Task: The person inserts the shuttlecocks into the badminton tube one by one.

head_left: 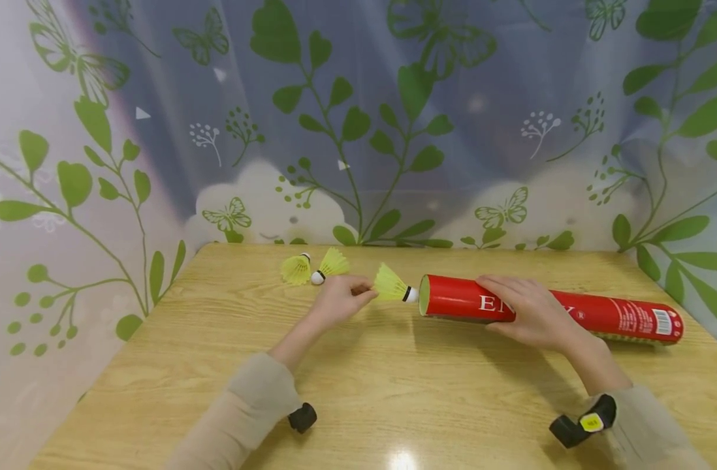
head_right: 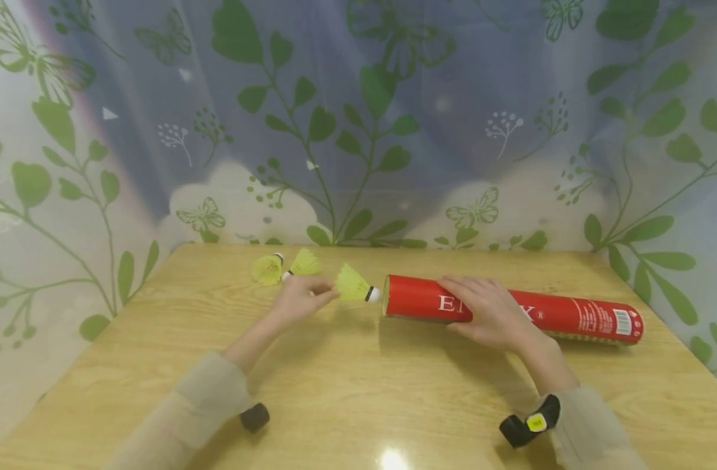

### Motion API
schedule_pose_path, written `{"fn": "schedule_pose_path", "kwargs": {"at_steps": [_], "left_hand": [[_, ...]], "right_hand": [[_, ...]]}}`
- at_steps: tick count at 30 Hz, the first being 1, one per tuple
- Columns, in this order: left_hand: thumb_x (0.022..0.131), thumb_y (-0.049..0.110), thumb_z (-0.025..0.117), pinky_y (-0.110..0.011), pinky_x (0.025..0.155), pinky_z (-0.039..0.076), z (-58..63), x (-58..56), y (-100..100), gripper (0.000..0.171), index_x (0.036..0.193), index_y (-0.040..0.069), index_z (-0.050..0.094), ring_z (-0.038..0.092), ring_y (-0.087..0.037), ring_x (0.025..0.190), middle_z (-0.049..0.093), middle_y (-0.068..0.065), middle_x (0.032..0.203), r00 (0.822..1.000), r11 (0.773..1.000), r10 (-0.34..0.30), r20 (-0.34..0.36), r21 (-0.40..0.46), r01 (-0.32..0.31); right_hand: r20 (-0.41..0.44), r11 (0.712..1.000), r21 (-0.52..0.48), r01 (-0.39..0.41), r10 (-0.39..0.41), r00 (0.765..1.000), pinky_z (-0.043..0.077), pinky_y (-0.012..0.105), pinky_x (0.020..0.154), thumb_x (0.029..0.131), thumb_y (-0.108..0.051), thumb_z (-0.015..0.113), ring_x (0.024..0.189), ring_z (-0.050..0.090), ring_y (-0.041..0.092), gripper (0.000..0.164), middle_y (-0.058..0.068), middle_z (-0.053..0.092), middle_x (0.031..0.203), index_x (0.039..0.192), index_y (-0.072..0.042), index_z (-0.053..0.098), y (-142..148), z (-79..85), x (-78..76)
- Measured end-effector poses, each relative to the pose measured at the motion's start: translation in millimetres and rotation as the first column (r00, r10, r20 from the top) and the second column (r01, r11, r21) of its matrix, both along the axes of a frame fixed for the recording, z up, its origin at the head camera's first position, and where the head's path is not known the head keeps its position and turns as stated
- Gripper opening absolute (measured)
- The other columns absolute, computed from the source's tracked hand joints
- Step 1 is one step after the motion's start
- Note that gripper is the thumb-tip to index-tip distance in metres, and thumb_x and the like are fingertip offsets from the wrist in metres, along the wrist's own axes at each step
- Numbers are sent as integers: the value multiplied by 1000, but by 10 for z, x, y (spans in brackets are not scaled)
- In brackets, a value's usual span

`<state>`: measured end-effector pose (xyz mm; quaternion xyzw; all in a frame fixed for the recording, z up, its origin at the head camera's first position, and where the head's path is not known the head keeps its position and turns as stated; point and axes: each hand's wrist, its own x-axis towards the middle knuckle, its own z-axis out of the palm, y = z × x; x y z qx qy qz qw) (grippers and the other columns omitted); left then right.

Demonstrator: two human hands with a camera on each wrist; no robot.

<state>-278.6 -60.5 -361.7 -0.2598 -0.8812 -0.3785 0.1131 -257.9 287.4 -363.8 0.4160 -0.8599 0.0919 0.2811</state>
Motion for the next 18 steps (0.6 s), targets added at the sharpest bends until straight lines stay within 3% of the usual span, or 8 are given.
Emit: {"fn": "schedule_pose_path", "kwargs": {"at_steps": [8, 12, 14, 16, 18], "left_hand": [[85, 14, 68, -24, 67, 50, 40, 66, 64, 14, 94, 4, 72, 63, -14, 75, 70, -5, 87, 1000, 999, -12, -20, 48, 13], [85, 13, 68, -23, 66, 50, 58, 100, 117, 15, 95, 2, 72, 63, -15, 74, 70, -6, 85, 999, 998, -23, -45, 62, 26], [84, 12, 68, -23, 65, 50, 64, 112, 152, 15, 94, 1, 72, 63, -15, 73, 70, -6, 84, 998, 996, -33, -61, 75, 37], [84, 11, 68, -22, 65, 50, 65, 123, 188, 14, 93, 1, 72, 62, -15, 72, 70, -7, 84, 997, 994, -40, -63, 94, 46], [84, 10, 68, -21, 65, 49, 57, 128, 223, 13, 92, 0, 72, 62, -15, 72, 70, -7, 84, 997, 992, -50, -64, 113, 57]], "right_hand": [[5, 1000, -11, 0, 0, 1000, 41, 54, 84, 56, -20, 88, 105, 55, 34, 83, 16, 58, 120, 128, -2, 51, -22, 60, 17], [-4, 1000, -18, -24, 24, 1000, 41, 54, 84, 70, -38, 80, 106, 55, 34, 74, 15, 58, 121, 128, -2, 51, -23, 74, 18], [-9, 999, -22, -35, 35, 999, 41, 54, 84, 72, -39, 79, 106, 55, 34, 73, 15, 58, 121, 128, -2, 52, -25, 78, 16], [-17, 999, -23, -39, 39, 999, 41, 54, 84, 69, -36, 81, 106, 55, 34, 74, 15, 58, 121, 128, -2, 52, -26, 80, 13], [-18, 999, -21, -39, 39, 999, 41, 54, 84, 60, -25, 86, 106, 54, 34, 80, 15, 58, 121, 129, -3, 52, -28, 83, 13]]}}
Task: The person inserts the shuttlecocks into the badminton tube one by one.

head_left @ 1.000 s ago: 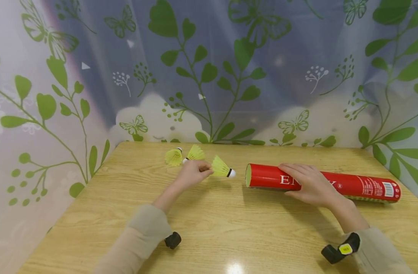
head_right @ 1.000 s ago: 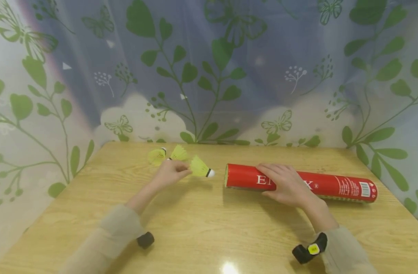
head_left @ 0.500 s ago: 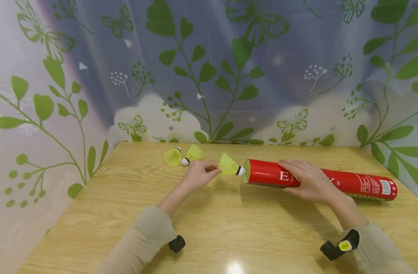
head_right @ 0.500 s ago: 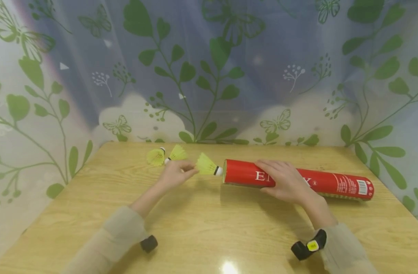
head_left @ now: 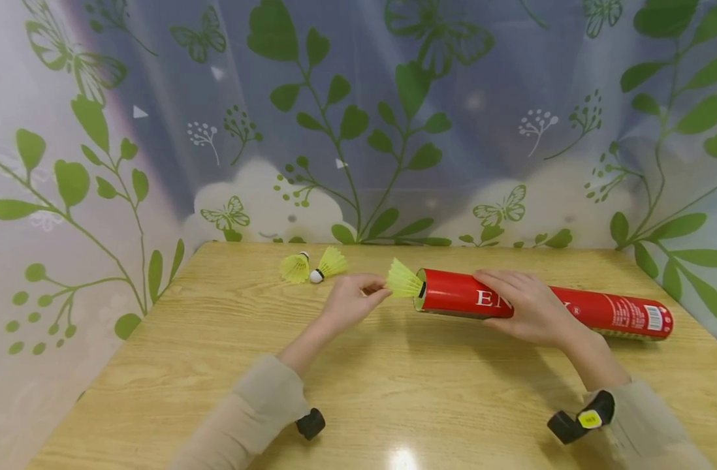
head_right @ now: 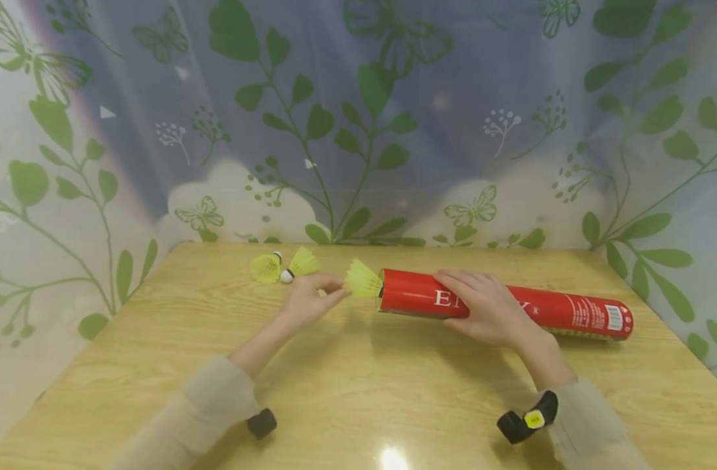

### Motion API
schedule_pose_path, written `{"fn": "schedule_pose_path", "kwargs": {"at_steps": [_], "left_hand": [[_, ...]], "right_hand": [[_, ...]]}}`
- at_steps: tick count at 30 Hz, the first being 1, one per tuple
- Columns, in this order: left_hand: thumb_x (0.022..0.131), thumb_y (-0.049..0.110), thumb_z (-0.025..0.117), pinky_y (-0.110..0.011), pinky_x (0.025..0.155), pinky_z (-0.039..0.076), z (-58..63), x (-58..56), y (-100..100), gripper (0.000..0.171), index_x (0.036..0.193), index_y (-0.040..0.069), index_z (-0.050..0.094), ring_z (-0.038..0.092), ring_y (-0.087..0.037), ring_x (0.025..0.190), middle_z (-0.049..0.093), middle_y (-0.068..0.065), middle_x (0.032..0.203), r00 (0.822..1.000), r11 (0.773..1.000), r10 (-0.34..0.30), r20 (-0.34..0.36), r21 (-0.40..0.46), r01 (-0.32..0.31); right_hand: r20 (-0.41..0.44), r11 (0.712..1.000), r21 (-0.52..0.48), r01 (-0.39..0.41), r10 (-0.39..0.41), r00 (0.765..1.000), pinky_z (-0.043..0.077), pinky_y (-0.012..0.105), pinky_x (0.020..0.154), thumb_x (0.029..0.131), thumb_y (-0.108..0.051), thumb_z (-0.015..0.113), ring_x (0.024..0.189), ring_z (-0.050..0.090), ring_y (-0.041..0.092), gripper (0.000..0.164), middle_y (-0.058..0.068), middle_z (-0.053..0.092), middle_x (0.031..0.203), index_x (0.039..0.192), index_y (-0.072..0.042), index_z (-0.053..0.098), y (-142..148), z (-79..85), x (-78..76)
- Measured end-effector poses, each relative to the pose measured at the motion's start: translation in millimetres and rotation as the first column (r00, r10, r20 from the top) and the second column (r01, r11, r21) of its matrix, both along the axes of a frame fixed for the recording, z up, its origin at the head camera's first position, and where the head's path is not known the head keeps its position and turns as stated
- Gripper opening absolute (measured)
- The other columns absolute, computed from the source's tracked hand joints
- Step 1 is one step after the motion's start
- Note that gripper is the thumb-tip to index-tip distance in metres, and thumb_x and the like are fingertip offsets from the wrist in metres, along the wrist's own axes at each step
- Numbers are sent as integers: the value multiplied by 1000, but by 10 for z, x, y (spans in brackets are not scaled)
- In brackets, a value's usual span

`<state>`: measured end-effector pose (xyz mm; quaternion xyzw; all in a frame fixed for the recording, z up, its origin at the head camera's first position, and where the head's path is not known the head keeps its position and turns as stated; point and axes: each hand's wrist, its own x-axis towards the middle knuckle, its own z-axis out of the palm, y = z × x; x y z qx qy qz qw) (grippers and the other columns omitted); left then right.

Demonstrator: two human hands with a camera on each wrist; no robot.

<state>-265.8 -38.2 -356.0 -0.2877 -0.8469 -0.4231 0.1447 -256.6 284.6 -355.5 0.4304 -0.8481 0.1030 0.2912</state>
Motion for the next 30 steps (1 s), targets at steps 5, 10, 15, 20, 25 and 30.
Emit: {"fn": "schedule_pose_path", "kwargs": {"at_steps": [5, 10, 15, 20, 25, 30], "left_hand": [[83, 8, 68, -19, 64, 49, -35, 3, 60, 10, 89, 0, 72, 62, -15, 70, 70, -7, 82, 1000, 999, -18, -2, 28, 18], [84, 8, 68, -19, 63, 49, -56, 15, 105, 11, 90, 1, 72, 63, -15, 71, 70, -7, 83, 1000, 999, -29, 7, 32, 28], [85, 9, 66, -19, 65, 49, -69, 22, 156, 10, 90, 2, 72, 62, -15, 73, 70, -6, 84, 998, 998, -54, 22, 13, 54], [86, 8, 65, -20, 67, 49, -90, 31, 209, 10, 89, 1, 71, 63, -15, 74, 69, -6, 83, 996, 996, -91, 14, 1, 91], [85, 7, 66, -19, 67, 49, -125, 27, 248, 9, 90, 1, 71, 63, -15, 75, 69, -7, 85, 995, 995, -95, 5, 0, 95], [85, 7, 66, -17, 66, 48, -125, 36, 279, 10, 90, 1, 71, 63, -16, 75, 70, -8, 87, 995, 995, -102, 1, -5, 102]], "right_hand": [[17, 1000, 7, 20, -20, 1000, 41, 53, 85, 55, -19, 87, 107, 54, 33, 85, 15, 58, 122, 130, -4, 51, -11, 6, -8], [44, 999, 3, 45, -45, 998, 40, 53, 87, 56, -21, 87, 109, 53, 32, 84, 15, 57, 123, 131, -5, 50, -21, 16, -4], [36, 999, 1, 43, -43, 998, 40, 53, 86, 56, -19, 87, 108, 53, 32, 84, 15, 57, 122, 130, -5, 50, -26, 17, -7], [12, 1000, -4, 28, -28, 1000, 41, 53, 85, 55, -19, 88, 108, 53, 33, 84, 15, 58, 122, 129, -4, 51, -30, 3, -12], [8, 999, -7, 37, -37, 999, 40, 53, 85, 54, -18, 88, 107, 54, 33, 82, 15, 58, 121, 127, -2, 52, -26, -5, 1], [8, 999, -13, 42, -42, 999, 40, 54, 85, 55, -18, 88, 107, 54, 34, 81, 16, 58, 121, 127, -2, 52, -11, -16, 10]]}}
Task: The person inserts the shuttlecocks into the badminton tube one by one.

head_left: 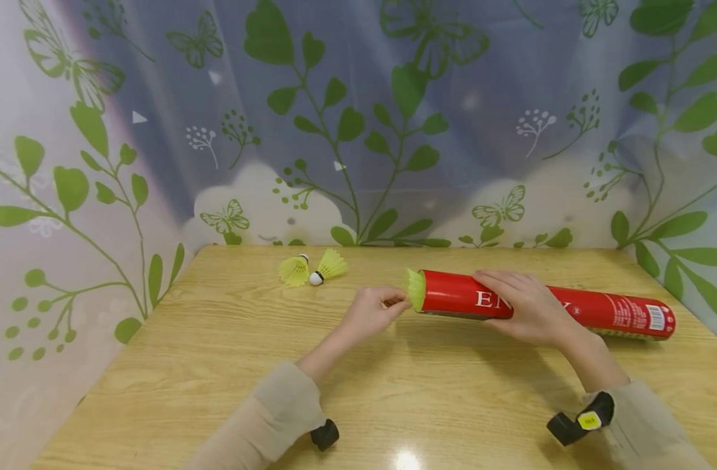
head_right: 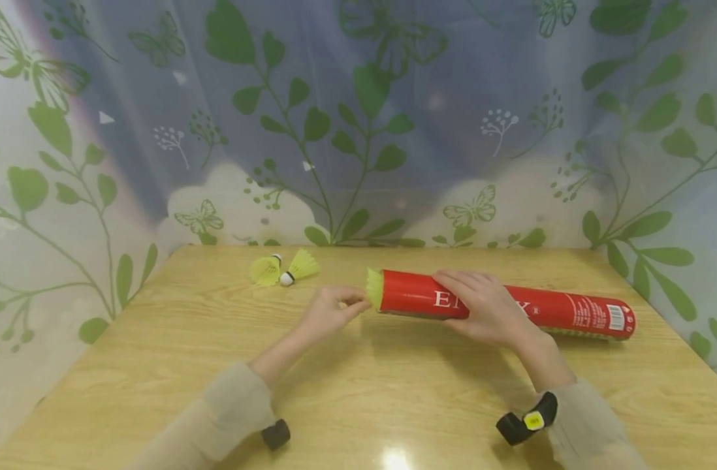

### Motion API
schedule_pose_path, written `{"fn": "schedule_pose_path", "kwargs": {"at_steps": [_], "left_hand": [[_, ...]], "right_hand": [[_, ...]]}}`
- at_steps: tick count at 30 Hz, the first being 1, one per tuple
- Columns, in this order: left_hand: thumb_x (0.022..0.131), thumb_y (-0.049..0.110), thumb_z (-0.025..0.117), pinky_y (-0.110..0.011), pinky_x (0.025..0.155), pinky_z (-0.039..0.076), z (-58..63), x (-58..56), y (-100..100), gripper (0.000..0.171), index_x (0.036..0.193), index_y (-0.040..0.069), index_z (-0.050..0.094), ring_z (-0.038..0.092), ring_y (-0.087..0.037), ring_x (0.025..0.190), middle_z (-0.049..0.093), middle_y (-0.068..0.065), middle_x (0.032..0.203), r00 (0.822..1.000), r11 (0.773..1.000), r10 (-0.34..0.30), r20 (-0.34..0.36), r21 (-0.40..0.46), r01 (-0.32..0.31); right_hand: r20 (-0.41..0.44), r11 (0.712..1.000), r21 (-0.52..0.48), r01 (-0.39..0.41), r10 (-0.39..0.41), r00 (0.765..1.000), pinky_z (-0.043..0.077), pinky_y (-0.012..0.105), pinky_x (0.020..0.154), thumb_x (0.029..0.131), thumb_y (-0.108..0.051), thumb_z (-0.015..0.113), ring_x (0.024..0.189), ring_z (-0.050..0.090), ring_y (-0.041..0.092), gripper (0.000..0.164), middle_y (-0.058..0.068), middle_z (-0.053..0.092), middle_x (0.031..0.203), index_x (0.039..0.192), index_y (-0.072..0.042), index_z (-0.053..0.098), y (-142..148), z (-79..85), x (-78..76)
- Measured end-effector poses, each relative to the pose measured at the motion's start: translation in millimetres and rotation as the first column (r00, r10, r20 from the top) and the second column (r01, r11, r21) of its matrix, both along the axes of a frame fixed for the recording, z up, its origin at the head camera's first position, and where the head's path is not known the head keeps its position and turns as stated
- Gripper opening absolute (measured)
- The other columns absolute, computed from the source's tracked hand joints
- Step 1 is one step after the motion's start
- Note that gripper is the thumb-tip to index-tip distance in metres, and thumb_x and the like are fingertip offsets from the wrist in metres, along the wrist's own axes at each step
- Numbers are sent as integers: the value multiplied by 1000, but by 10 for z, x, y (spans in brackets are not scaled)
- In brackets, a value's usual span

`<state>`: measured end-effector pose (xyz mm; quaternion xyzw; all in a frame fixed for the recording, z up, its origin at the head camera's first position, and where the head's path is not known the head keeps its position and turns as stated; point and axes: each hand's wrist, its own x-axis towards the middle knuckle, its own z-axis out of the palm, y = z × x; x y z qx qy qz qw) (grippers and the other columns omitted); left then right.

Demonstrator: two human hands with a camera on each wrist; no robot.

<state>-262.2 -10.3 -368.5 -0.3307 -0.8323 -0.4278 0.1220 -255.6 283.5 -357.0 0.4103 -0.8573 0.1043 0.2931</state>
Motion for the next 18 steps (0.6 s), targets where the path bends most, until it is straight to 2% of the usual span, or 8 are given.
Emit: {"fn": "schedule_pose_path", "kwargs": {"at_steps": [9, 18], "left_hand": [[87, 10, 65, -18, 64, 48, 7, 1, 32, 14, 96, 2, 72, 63, -16, 79, 70, -8, 94, 999, 1000, 30, 41, -6, -30], [86, 9, 66, -17, 67, 48, 34, -5, 92, 15, 96, 1, 72, 64, -16, 79, 70, -9, 94, 999, 1000, 22, 26, 1, -22]], "right_hand": [[7, 1000, -15, 2, -1, 1000, 40, 53, 85, 55, -16, 87, 107, 53, 34, 82, 16, 58, 121, 128, -3, 52, 12, -9, -7], [4, 1000, -21, 0, 0, 1000, 40, 53, 84, 55, -17, 87, 107, 53, 34, 83, 17, 58, 120, 128, -3, 52, 13, -27, -17]]}}
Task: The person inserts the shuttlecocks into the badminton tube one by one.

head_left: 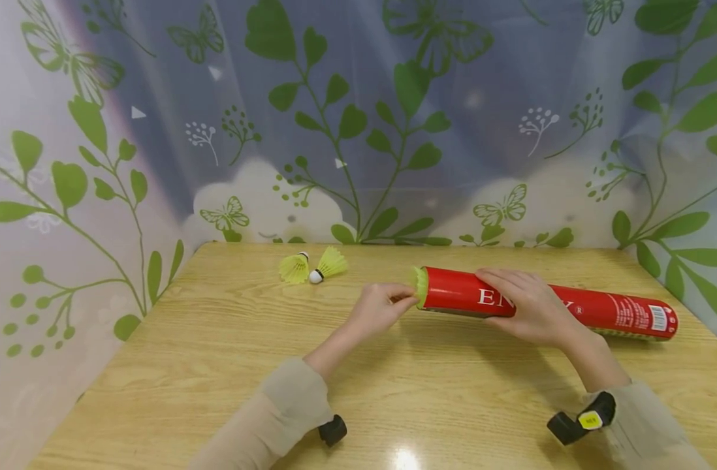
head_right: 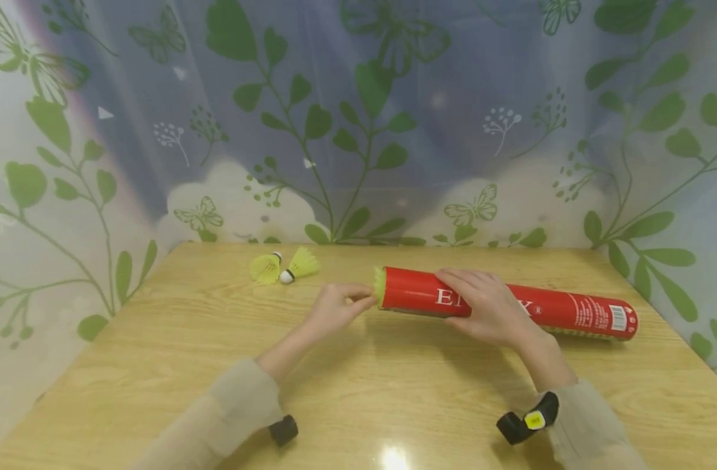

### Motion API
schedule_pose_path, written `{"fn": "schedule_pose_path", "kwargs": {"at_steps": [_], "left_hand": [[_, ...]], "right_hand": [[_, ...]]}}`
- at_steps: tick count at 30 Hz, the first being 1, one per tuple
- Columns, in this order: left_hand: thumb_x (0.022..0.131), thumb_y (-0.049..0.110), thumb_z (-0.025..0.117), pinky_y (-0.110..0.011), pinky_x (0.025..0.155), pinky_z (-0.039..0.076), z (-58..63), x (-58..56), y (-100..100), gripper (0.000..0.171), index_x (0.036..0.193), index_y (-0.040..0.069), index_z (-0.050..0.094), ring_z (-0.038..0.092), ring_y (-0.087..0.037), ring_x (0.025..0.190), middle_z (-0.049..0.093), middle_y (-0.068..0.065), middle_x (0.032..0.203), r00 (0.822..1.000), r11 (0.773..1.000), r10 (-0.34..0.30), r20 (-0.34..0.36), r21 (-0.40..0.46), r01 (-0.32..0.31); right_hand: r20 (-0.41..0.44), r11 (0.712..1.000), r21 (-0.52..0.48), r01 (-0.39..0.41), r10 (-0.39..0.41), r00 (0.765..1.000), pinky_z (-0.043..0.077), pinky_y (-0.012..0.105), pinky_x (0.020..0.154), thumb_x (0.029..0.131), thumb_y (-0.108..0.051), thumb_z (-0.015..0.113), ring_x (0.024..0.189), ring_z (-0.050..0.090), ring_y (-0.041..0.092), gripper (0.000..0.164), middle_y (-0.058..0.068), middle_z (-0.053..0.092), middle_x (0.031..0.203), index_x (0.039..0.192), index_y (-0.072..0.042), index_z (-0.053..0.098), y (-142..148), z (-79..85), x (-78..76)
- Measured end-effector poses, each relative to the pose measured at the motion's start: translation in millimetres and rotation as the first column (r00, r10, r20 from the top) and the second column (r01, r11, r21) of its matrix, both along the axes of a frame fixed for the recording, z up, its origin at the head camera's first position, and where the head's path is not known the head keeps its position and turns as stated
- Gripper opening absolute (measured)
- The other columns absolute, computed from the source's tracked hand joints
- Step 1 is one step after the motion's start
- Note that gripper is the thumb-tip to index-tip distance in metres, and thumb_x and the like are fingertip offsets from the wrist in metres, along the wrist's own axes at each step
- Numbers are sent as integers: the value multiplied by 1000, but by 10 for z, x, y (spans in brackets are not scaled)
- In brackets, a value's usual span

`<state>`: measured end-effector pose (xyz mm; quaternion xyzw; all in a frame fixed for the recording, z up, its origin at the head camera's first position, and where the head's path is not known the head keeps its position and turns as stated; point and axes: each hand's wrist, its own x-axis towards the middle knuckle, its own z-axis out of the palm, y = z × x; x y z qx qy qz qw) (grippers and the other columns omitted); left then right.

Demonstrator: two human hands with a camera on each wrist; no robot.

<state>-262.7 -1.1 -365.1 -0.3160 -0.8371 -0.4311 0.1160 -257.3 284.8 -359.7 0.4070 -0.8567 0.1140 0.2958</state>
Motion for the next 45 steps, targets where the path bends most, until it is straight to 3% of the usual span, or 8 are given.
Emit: {"fn": "schedule_pose_path", "kwargs": {"at_steps": [9, 11, 14, 18, 24, 26, 37, 45], "left_hand": [[86, 7, 66, -14, 61, 45, 22, -13, 93, 15, 98, 0, 72, 60, -14, 73, 70, -11, 95, 1000, 1000, 10, 21, 2, -10], [85, 6, 66, -15, 61, 45, 27, -10, 115, 15, 98, -1, 72, 60, -14, 73, 70, -12, 95, 999, 1000, 15, 32, 10, -15], [85, 5, 65, -15, 61, 45, 27, -15, 146, 16, 98, -1, 71, 60, -13, 73, 69, -12, 96, 998, 1000, 18, 56, 24, -19], [86, 5, 64, -14, 60, 45, 17, -31, 182, 16, 99, -1, 71, 58, -11, 72, 69, -12, 97, 995, 999, 11, 104, 47, -16], [87, 4, 63, -15, 63, 47, -5, -32, 217, 16, 99, -1, 72, 61, -12, 78, 69, -12, 99, 988, 998, -2, 153, 60, -7], [87, 4, 63, -16, 64, 48, -18, -38, 225, 16, 98, 0, 72, 62, -12, 80, 69, -11, 99, 988, 998, 0, 155, 56, -9], [88, 4, 61, -16, 65, 47, -48, -64, 198, 15, 97, 1, 73, 58, -8, 77, 69, -11, 100, 988, 999, -39, 147, 13, 37], [91, 9, 58, -16, 49, 36, -31, -48, 101, 22, 109, 3, 69, 41, -6, 53, 68, -9, 104, 978, 997, -70, 197, -14, 74]], "right_hand": [[-4, 1000, -7, -19, 19, 1000, 39, 54, 85, 56, -16, 87, 107, 53, 35, 82, 17, 57, 121, 129, -3, 51, 16, -5, 2], [0, 1000, -12, -25, 25, 1000, 39, 54, 85, 67, -29, 83, 107, 53, 35, 75, 17, 57, 122, 129, -4, 51, 25, -3, 4], [2, 999, -24, -32, 32, 999, 38, 54, 85, 82, -52, 62, 106, 52, 35, 69, 17, 57, 122, 130, -4, 51, 31, -2, 8], [-7, 999, -27, -33, 33, 999, 38, 55, 84, 85, -62, 37, 106, 52, 36, 75, 18, 57, 121, 129, -4, 51, 32, -3, 12], [-8, 1000, -15, -26, 26, 1000, 38, 55, 85, 63, -24, 85, 106, 52, 36, 77, 18, 57, 121, 129, -4, 51, 45, -11, 15], [-13, 1000, -12, -22, 21, 1000, 38, 55, 85, 54, -14, 86, 106, 52, 36, 84, 18, 57, 121, 129, -4, 52, 45, -15, 17], [-14, 1000, 2, -13, 13, 1000, 38, 55, 86, 53, -16, 88, 107, 52, 35, 84, 17, 57, 121, 128, -4, 52, 47, -32, 16], [-7, 1000, 8, -3, 3, 1000, 38, 55, 86, 54, -16, 88, 107, 52, 35, 84, 16, 57, 121, 128, -3, 52, 44, -26, 19]]}}
